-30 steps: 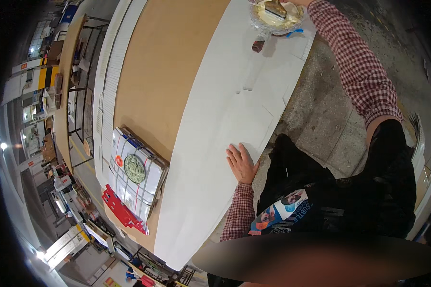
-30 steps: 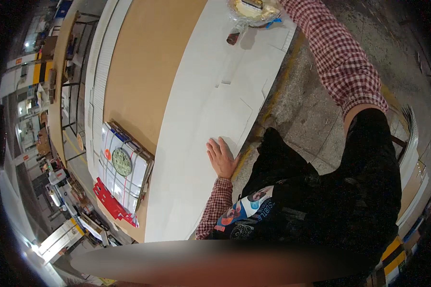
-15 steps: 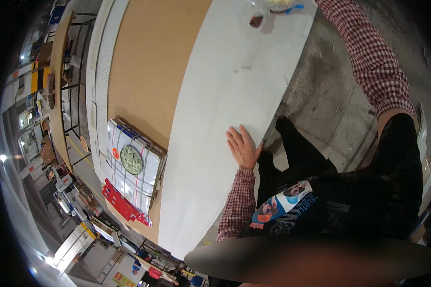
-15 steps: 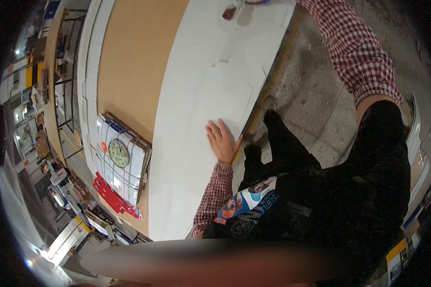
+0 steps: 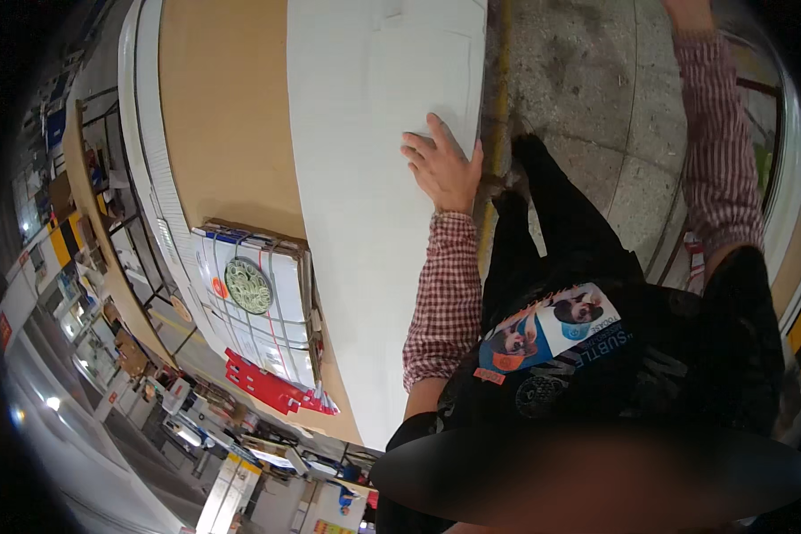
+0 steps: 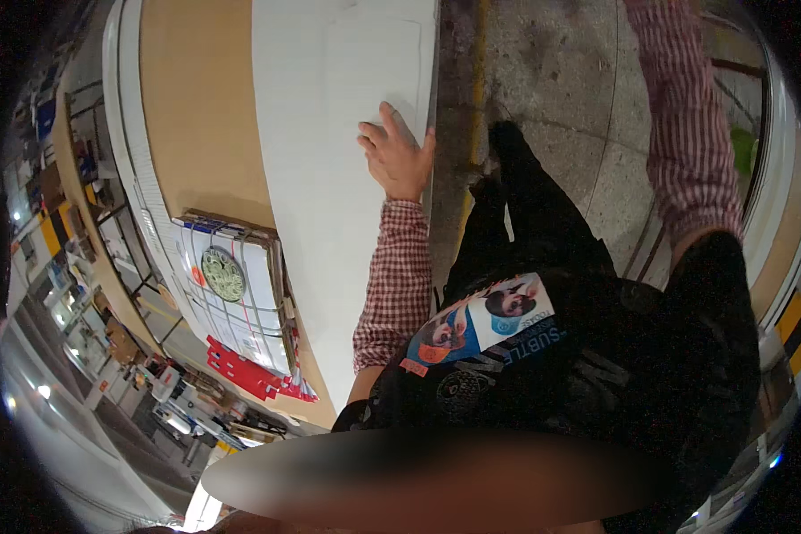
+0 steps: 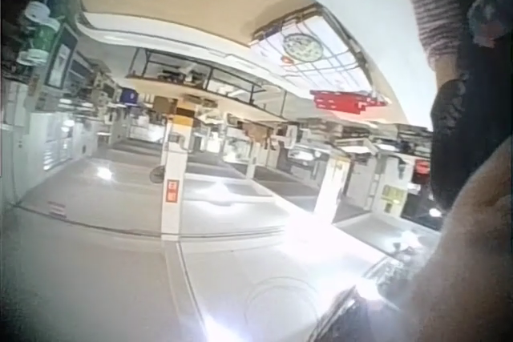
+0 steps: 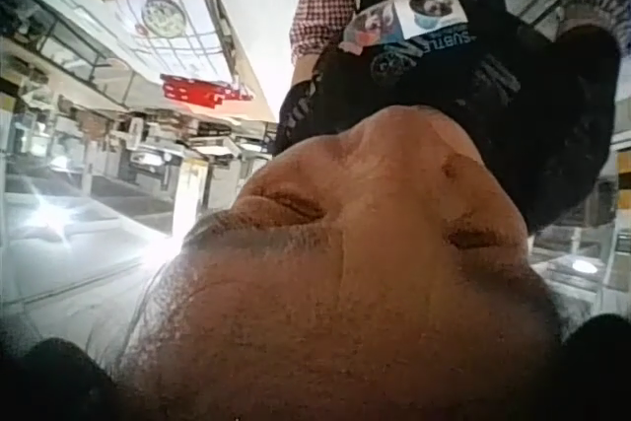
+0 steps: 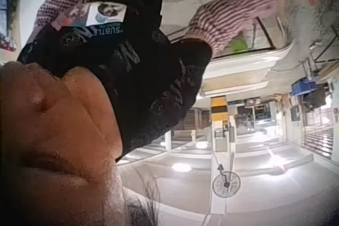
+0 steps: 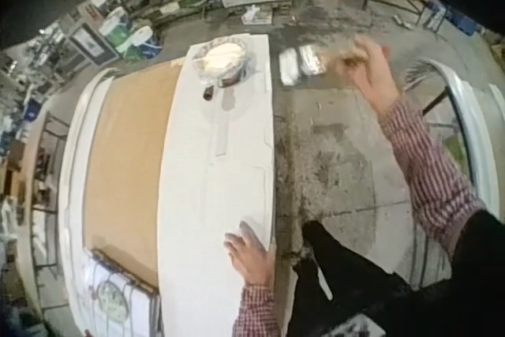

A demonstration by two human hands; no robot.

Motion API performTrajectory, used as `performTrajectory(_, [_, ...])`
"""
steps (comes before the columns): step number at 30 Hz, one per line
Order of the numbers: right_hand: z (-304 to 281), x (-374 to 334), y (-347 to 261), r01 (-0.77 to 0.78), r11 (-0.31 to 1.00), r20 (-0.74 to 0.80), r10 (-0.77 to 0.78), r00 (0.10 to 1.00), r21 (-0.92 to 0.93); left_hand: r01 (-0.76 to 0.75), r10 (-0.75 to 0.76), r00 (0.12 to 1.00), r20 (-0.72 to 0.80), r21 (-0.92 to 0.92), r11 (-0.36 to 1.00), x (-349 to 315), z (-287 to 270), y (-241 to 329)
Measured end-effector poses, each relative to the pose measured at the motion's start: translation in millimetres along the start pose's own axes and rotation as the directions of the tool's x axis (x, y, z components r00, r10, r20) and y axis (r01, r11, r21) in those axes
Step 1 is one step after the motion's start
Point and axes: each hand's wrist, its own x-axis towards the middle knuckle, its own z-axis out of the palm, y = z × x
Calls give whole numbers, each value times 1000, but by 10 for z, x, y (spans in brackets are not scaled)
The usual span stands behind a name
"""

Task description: The recorder applies glue to the edge of a large white paper sheet using a brush.

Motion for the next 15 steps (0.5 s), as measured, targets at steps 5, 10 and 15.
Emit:
performTrajectory(5, [-1365, -1318, 177, -17, 976, 349, 93, 932, -216, -167, 181, 972, 148, -106, 980, 235, -14, 182])
performTrajectory(10, [-1095, -1748, 842, 40, 915, 299, 90, 950, -401, -240, 272, 944, 185, -179, 954, 279, -105, -130])
performTrajectory(15, [-956, -1669, 1041, 86, 912, 387, 83, 918, -400, -260, 289, 942, 168, -172, 950, 285, -164, -109])
